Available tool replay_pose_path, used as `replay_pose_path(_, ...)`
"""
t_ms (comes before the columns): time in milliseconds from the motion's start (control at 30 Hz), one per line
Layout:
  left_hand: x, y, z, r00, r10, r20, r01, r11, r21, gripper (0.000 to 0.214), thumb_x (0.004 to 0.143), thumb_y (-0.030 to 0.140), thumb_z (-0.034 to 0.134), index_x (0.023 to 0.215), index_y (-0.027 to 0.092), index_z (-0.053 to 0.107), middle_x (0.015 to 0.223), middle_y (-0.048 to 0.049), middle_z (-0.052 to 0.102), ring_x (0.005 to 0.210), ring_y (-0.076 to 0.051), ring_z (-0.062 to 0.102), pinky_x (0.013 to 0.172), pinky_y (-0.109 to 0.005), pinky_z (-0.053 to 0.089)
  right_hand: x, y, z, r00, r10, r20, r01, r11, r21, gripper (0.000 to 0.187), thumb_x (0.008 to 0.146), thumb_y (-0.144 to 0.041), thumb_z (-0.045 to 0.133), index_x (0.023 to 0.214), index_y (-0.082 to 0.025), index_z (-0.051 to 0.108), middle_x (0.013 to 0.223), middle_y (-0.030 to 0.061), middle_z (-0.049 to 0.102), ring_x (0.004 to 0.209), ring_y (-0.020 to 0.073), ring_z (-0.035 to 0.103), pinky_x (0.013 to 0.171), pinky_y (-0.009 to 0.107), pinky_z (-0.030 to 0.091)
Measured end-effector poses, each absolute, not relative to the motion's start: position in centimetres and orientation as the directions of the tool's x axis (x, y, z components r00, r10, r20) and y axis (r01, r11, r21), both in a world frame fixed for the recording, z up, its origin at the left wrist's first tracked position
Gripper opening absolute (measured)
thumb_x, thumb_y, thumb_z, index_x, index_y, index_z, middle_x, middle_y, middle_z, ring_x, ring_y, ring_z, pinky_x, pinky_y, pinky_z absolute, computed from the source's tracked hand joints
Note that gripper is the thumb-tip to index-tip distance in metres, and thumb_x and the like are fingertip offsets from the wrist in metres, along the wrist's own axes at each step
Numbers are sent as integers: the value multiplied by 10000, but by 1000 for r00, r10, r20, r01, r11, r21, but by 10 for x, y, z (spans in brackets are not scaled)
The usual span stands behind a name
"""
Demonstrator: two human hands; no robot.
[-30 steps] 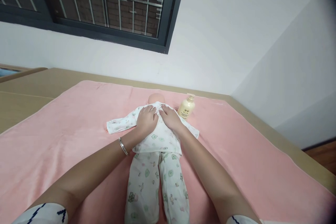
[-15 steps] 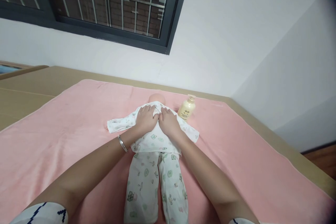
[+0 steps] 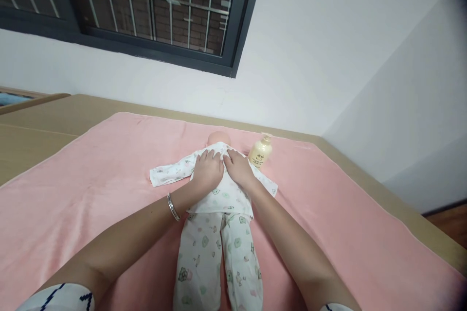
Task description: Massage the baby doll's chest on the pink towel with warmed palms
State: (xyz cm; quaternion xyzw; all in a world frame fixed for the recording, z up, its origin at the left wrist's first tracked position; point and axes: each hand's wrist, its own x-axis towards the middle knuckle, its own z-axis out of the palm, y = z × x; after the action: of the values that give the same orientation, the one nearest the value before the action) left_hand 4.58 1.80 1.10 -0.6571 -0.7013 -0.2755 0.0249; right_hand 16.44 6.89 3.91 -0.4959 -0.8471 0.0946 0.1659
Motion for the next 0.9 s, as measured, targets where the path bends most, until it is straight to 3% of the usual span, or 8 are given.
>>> replay_pose_path(133,32,25,13,-100,931,351,913,-54,403,389,957,272,370,1288,165,544,1342,-127,589,1272,-298,499,1110,-509,344,158,45,41,-474,852,224,835,515,-194,410,998,-228,296,1305,-83,525,1301,197,585,1244,306,502,1011,428,386)
replay_pose_path(233,30,26,15,-87,937,339,918,-58,394,374,963,270,357,1266,169,551,1333,-130,589,1262,-295,509,1104,-517,350,158,38,45,-512,834,207,826,544,-146,355,982,-215,331,1218,-102,571,1192,188,630,1098,296,575,923,383,423)
replay_pose_path(367,44,17,14,-99,916,388,942,-40,333,371,961,224,357,1246,136,579,1309,-173,591,1265,-326,502,1078,-531,371,167,60,46,-535,812,234,777,582,-242,333,1000,-233,306,1102,-164,615,1135,125,665,1075,252,583,912,343,414)
replay_pose_path(500,53,11,13,-63,890,452,940,-99,326,344,929,176,407,1189,139,629,1325,-172,590,1286,-322,488,1098,-507,364,174,82,41,-555,799,232,726,601,-334,321,993,-244,335,1151,-191,608,1289,88,622,1195,232,533,1000,359,372)
replay_pose_path(733,30,28,12,-160,906,392,861,-66,504,333,925,270,427,1166,179,637,1239,-114,658,1189,-280,574,1054,-449,420,160,49,40,-539,793,285,793,592,-145,329,973,-196,349,1161,-120,608,1185,165,652,1135,278,555,999,381,374)
replay_pose_path(900,31,31,2,-176,881,439,865,-75,496,364,937,295,407,1217,174,606,1296,-116,632,1246,-280,537,1101,-466,376,163,52,41,-545,788,286,755,610,-242,352,991,-226,341,1193,-155,619,1215,128,657,1161,249,562,1010,354,378)
